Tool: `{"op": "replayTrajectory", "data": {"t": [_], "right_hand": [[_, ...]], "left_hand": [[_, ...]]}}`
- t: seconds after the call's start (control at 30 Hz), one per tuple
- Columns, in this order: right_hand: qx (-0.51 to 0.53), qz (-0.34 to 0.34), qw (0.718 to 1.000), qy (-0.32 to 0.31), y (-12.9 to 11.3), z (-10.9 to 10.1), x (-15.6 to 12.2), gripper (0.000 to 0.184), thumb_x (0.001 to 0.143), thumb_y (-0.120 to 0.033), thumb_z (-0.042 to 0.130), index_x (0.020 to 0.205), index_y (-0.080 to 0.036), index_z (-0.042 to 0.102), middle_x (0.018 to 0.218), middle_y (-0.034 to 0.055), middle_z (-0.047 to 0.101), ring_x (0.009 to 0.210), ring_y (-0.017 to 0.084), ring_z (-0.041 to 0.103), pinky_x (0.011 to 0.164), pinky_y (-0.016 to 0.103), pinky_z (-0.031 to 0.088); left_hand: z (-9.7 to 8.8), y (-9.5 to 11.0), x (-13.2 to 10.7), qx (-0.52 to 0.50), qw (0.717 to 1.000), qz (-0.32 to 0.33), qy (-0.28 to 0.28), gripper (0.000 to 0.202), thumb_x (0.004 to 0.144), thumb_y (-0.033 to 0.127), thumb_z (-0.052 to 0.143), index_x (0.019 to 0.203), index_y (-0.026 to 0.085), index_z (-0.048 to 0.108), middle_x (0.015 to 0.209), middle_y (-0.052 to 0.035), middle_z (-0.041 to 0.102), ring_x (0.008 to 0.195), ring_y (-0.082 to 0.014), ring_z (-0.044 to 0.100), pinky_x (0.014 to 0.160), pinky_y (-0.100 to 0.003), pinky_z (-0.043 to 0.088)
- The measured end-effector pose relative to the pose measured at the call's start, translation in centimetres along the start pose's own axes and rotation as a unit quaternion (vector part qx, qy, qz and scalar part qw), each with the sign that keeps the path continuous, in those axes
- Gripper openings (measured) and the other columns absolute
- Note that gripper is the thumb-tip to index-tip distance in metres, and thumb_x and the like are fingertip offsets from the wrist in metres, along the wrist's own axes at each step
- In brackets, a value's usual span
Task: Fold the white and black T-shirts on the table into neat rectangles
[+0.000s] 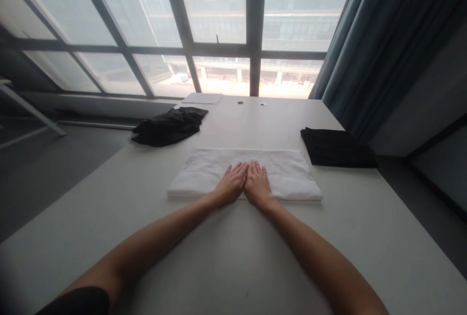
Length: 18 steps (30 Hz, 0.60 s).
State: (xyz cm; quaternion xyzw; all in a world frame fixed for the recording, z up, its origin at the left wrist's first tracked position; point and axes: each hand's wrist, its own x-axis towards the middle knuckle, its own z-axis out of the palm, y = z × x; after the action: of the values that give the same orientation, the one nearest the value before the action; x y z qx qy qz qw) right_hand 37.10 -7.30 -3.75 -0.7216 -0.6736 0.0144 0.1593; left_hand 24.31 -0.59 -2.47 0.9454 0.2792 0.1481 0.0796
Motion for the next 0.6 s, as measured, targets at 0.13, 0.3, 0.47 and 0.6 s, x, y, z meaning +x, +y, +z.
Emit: {"op": "replayTrajectory", "data": {"t": [0.13, 0.3, 0.47, 0.6], "right_hand": [[0.005, 0.004, 0.998, -0.055, 1.4, -0.7, 0.1, 0.06, 0.1, -0.031, 0.032, 0.159, -0.016, 0.029, 0.166, 0.0107, 0.026, 0.153, 0.03, 0.02, 0.122, 0.052, 0.014], [-0.039, 0.034, 0.998, -0.038, 7.6, -2.9, -1.6, 0.06, 0.104, -0.041, 0.029, 0.156, -0.012, 0.035, 0.165, 0.0159, 0.025, 0.153, 0.03, 0.02, 0.121, 0.054, 0.016], [-0.108, 0.08, 0.991, -0.014, 15.3, -4.7, -4.7, 0.059, 0.104, -0.04, 0.028, 0.155, -0.011, 0.036, 0.164, 0.0152, 0.03, 0.152, 0.027, 0.024, 0.122, 0.051, 0.018], [-0.129, 0.103, 0.986, -0.009, 15.3, -5.4, -4.7, 0.059, 0.103, -0.037, 0.028, 0.152, -0.006, 0.04, 0.162, 0.0175, 0.032, 0.151, 0.029, 0.026, 0.121, 0.053, 0.02]], "left_hand": [[1.2, -1.1, -0.6, 0.012, 1.0, -0.013, -0.014, 0.058, 0.106, 0.044, 0.029, 0.157, 0.018, 0.035, 0.161, -0.0147, 0.034, 0.151, -0.0322, 0.026, 0.121, -0.055, 0.022], [1.0, -1.3, -0.6, 0.026, 0.999, -0.022, -0.021, 0.061, 0.105, 0.047, 0.031, 0.158, 0.016, 0.034, 0.164, -0.0132, 0.028, 0.153, -0.0317, 0.022, 0.123, -0.055, 0.017], [0.5, -0.6, -0.8, 0.047, 0.996, -0.041, -0.058, 0.063, 0.104, 0.046, 0.027, 0.159, 0.015, 0.028, 0.166, -0.0105, 0.022, 0.154, -0.0291, 0.017, 0.123, -0.056, 0.016], [-0.1, -0.6, -0.2, 0.052, 0.993, -0.053, -0.091, 0.063, 0.104, 0.046, 0.028, 0.159, 0.015, 0.027, 0.167, -0.0105, 0.019, 0.154, -0.0303, 0.015, 0.122, -0.058, 0.016]]}}
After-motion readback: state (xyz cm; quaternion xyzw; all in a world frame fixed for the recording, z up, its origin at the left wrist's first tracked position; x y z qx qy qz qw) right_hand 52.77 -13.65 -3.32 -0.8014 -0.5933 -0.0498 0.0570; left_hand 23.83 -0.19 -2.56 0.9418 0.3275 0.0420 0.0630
